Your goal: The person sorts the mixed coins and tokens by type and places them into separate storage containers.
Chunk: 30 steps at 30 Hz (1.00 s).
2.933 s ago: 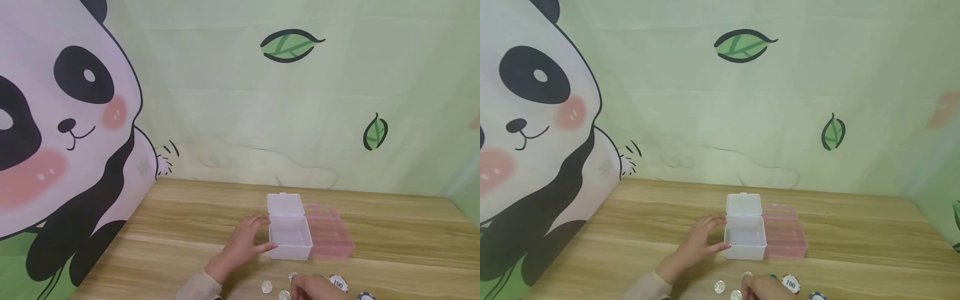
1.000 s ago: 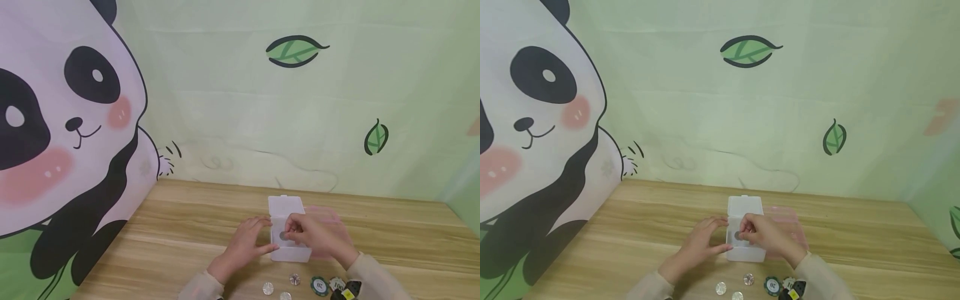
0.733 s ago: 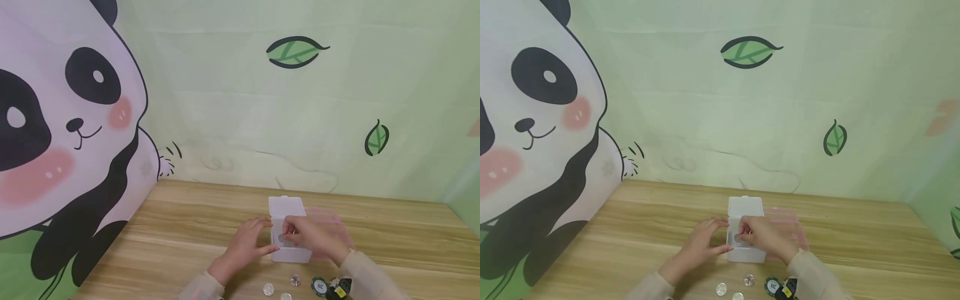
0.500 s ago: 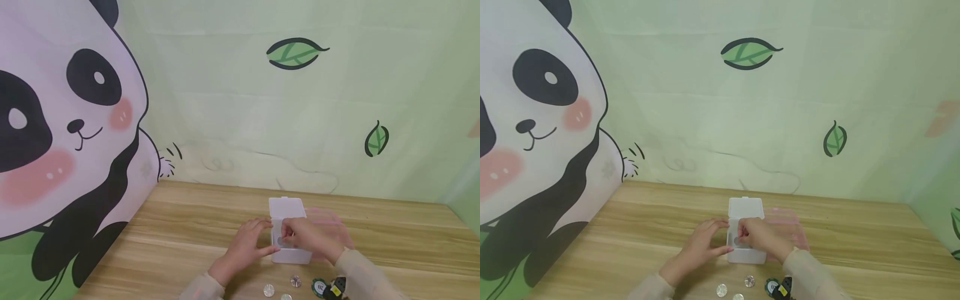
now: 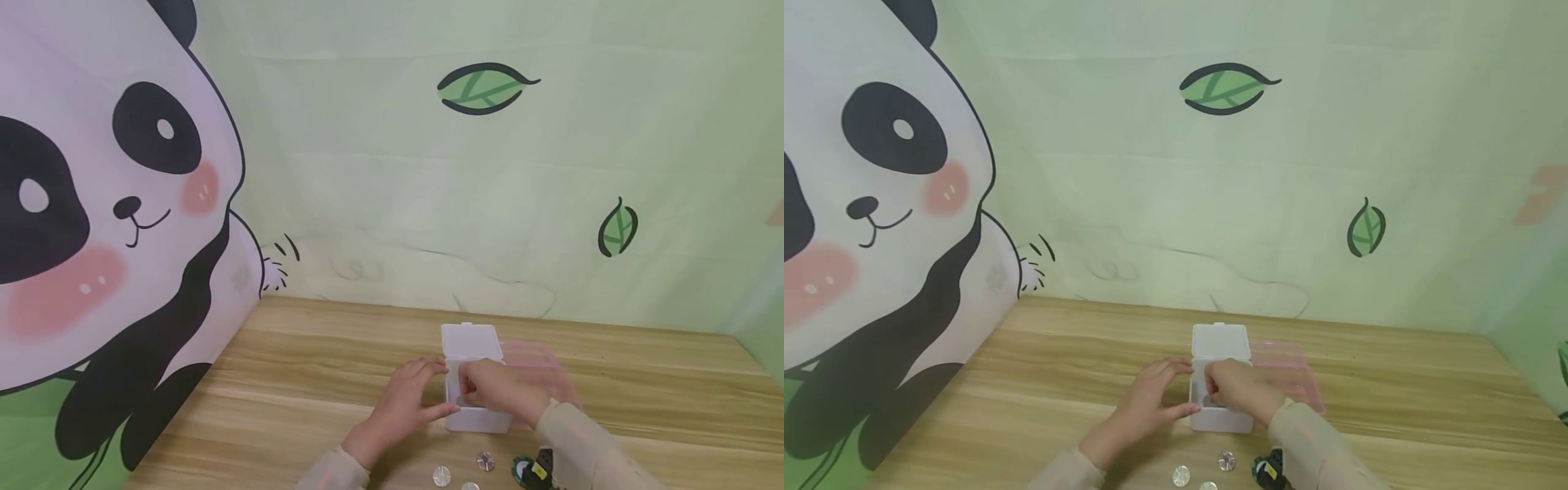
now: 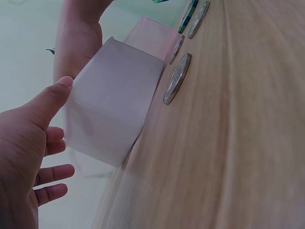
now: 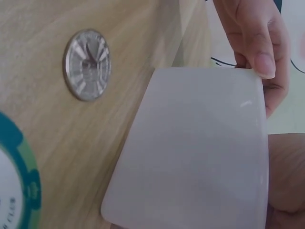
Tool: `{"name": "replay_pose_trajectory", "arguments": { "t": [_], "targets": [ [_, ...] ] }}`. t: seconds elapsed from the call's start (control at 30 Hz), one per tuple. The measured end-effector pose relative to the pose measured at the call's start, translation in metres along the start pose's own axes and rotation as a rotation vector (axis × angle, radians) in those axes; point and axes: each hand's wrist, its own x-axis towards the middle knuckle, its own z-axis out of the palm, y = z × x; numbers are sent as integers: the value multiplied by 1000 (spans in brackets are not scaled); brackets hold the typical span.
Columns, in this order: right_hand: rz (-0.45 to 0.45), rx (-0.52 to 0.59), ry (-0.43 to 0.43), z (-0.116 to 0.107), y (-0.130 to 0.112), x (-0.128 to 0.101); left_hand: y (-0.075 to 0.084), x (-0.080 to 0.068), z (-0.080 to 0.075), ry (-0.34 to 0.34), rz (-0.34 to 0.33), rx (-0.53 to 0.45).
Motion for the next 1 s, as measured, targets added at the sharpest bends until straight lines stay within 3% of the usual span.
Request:
{"name": "replay_pose_trajectory", "arguments": {
  "t": [0.63,1.0],
  "targets": [
    [89,-89,24,-1,-5,-2,1,2,3,1,8,-6],
    [63,-153,59,-2,-6,-2,0,0,3,23,22,-7]
  ]
}}
